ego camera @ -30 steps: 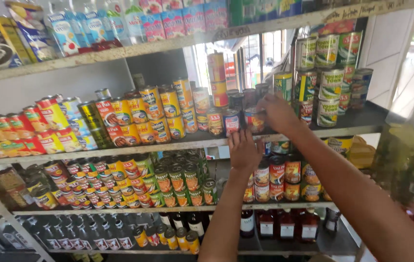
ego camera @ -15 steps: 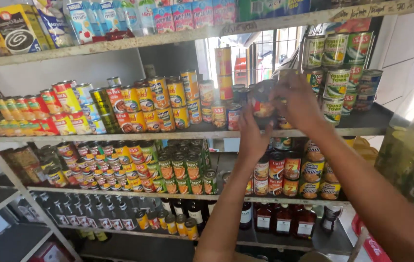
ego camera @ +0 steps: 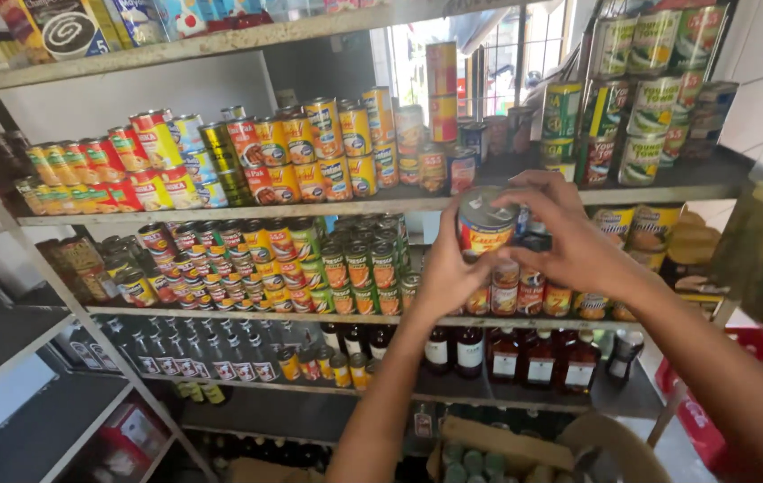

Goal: Restocking canned food items onto grocery store shelves from a box on the floor.

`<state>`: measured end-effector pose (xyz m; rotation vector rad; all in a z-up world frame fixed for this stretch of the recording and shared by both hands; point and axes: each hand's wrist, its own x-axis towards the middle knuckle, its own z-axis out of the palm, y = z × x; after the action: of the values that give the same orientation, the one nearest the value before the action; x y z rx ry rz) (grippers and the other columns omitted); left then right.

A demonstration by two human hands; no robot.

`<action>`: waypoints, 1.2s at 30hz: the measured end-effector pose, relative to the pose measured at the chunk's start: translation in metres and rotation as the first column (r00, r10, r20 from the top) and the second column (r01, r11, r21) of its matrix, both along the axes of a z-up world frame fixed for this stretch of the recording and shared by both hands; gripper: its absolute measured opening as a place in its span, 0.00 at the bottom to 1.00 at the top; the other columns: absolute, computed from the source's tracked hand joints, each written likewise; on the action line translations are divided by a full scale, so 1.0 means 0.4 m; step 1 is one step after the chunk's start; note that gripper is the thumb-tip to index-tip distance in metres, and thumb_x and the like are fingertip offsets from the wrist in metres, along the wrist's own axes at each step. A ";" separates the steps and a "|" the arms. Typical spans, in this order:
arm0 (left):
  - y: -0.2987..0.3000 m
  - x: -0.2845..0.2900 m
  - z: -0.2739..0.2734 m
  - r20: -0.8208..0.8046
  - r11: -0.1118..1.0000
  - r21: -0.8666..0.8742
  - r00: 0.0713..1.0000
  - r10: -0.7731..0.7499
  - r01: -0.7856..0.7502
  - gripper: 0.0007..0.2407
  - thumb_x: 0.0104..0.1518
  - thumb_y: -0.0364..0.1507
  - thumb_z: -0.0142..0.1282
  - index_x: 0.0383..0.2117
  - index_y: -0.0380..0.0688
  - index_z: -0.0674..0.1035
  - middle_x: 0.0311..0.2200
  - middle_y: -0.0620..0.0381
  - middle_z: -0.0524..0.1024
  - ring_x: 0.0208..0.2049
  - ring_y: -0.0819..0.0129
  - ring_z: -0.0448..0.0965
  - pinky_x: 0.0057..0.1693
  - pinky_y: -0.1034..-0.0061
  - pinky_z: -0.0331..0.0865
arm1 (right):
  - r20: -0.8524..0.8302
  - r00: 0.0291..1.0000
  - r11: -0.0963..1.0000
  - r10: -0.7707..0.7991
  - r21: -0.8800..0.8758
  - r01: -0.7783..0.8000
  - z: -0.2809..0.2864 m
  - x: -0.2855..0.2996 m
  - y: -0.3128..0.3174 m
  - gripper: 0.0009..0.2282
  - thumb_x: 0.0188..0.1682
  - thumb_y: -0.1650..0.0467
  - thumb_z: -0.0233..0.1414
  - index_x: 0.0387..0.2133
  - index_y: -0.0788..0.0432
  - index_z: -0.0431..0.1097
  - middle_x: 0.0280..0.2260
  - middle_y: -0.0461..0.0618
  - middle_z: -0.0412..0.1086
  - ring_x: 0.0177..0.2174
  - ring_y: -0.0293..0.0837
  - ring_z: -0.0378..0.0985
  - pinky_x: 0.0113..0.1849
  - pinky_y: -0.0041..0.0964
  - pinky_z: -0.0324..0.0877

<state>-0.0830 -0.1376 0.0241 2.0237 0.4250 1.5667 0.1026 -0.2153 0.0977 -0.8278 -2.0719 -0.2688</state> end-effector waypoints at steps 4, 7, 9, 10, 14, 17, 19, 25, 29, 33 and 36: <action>-0.001 -0.116 -0.024 -0.138 0.996 0.070 0.989 0.058 -0.048 0.38 0.52 0.32 0.70 0.67 0.35 0.56 0.57 0.38 0.72 0.60 0.55 0.75 0.63 0.64 0.69 | -0.002 1.000 0.996 0.012 -0.092 -0.012 -0.038 -0.088 -0.018 0.33 0.37 0.68 0.66 0.59 0.50 0.62 0.56 0.59 0.56 0.59 0.60 0.60 0.57 0.50 0.60; -0.013 -0.201 -0.049 -0.209 0.999 0.012 0.977 -0.038 0.041 0.37 0.54 0.33 0.68 0.68 0.37 0.58 0.58 0.39 0.73 0.60 0.56 0.76 0.64 0.65 0.69 | 0.010 0.999 0.981 -0.046 -0.188 0.047 -0.073 -0.167 -0.042 0.34 0.39 0.67 0.66 0.61 0.50 0.61 0.58 0.60 0.54 0.59 0.59 0.61 0.55 0.49 0.61; 0.000 -0.250 -0.094 -0.221 0.998 0.042 0.974 -0.043 0.054 0.36 0.55 0.33 0.68 0.67 0.37 0.58 0.61 0.39 0.69 0.63 0.56 0.72 0.65 0.65 0.68 | 0.081 0.996 0.994 -0.039 -0.094 0.046 -0.101 -0.209 -0.042 0.32 0.36 0.66 0.66 0.58 0.50 0.66 0.60 0.57 0.58 0.59 0.61 0.61 0.55 0.50 0.64; -0.004 -0.276 -0.101 -0.231 0.998 0.031 0.972 -0.053 0.062 0.36 0.55 0.33 0.68 0.67 0.37 0.58 0.61 0.39 0.69 0.63 0.56 0.72 0.65 0.65 0.68 | 0.071 0.996 0.993 -0.045 -0.106 0.053 -0.107 -0.238 -0.056 0.32 0.36 0.66 0.66 0.58 0.50 0.66 0.60 0.57 0.58 0.59 0.61 0.61 0.55 0.50 0.64; -0.023 -0.351 -0.123 -0.210 0.983 -0.049 0.961 -0.181 0.175 0.36 0.56 0.35 0.68 0.68 0.39 0.58 0.62 0.43 0.68 0.64 0.59 0.70 0.67 0.66 0.66 | 0.077 0.985 0.983 -0.151 -0.093 0.158 -0.124 -0.317 -0.095 0.30 0.35 0.64 0.67 0.54 0.50 0.68 0.59 0.50 0.65 0.56 0.57 0.68 0.53 0.50 0.66; -0.040 -0.384 -0.148 -0.222 0.979 -0.098 0.955 -0.197 0.179 0.37 0.54 0.36 0.68 0.68 0.40 0.58 0.62 0.45 0.68 0.63 0.60 0.70 0.66 0.66 0.66 | 0.084 0.981 0.978 -0.174 -0.105 0.183 -0.147 -0.345 -0.107 0.28 0.35 0.63 0.67 0.52 0.51 0.70 0.57 0.50 0.67 0.54 0.55 0.70 0.53 0.49 0.66; -0.038 -0.391 -0.164 -0.217 0.976 -0.120 0.954 -0.205 0.182 0.38 0.53 0.36 0.69 0.68 0.40 0.58 0.61 0.45 0.68 0.63 0.60 0.70 0.66 0.66 0.66 | 0.095 0.977 0.969 -0.191 -0.141 0.204 -0.160 -0.352 -0.105 0.27 0.35 0.63 0.67 0.51 0.51 0.70 0.56 0.50 0.67 0.54 0.55 0.70 0.53 0.47 0.66; 0.013 -0.383 -0.175 -0.124 0.908 -0.333 0.942 -0.311 0.255 0.38 0.53 0.34 0.69 0.68 0.40 0.56 0.60 0.48 0.67 0.62 0.61 0.70 0.65 0.67 0.66 | 0.124 0.985 0.963 -0.120 -0.228 0.146 -0.163 -0.372 -0.087 0.35 0.32 0.62 0.69 0.55 0.54 0.63 0.54 0.57 0.67 0.55 0.61 0.67 0.52 0.51 0.65; 0.086 -0.330 -0.187 0.019 0.844 -0.340 0.900 -0.435 0.415 0.36 0.54 0.32 0.68 0.67 0.39 0.58 0.59 0.47 0.68 0.60 0.62 0.71 0.64 0.67 0.69 | 0.083 0.982 0.949 -0.169 -0.254 0.185 -0.172 -0.358 -0.042 0.38 0.35 0.63 0.68 0.60 0.56 0.58 0.54 0.62 0.65 0.54 0.63 0.68 0.52 0.52 0.65; 0.103 -0.291 -0.155 0.057 0.782 -0.485 0.907 -0.418 0.391 0.37 0.49 0.31 0.67 0.66 0.41 0.58 0.56 0.49 0.69 0.52 0.63 0.76 0.53 0.66 0.77 | 0.015 0.985 0.953 -0.174 -0.251 0.172 -0.191 -0.311 0.037 0.31 0.41 0.65 0.65 0.57 0.57 0.59 0.56 0.61 0.66 0.55 0.63 0.70 0.52 0.51 0.67; 0.185 -0.242 -0.211 0.047 0.833 -0.421 0.926 -0.375 0.359 0.36 0.49 0.32 0.68 0.64 0.38 0.62 0.56 0.49 0.70 0.53 0.65 0.76 0.52 0.68 0.78 | 0.031 0.989 0.975 -0.144 -0.169 0.147 -0.197 -0.277 0.081 0.30 0.40 0.66 0.65 0.56 0.57 0.61 0.54 0.61 0.67 0.54 0.62 0.69 0.53 0.52 0.65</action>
<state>-0.1796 -0.0636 -0.0603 1.6752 0.3288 1.0903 -0.0081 -0.1831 0.0190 -1.0875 -2.0757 -0.1806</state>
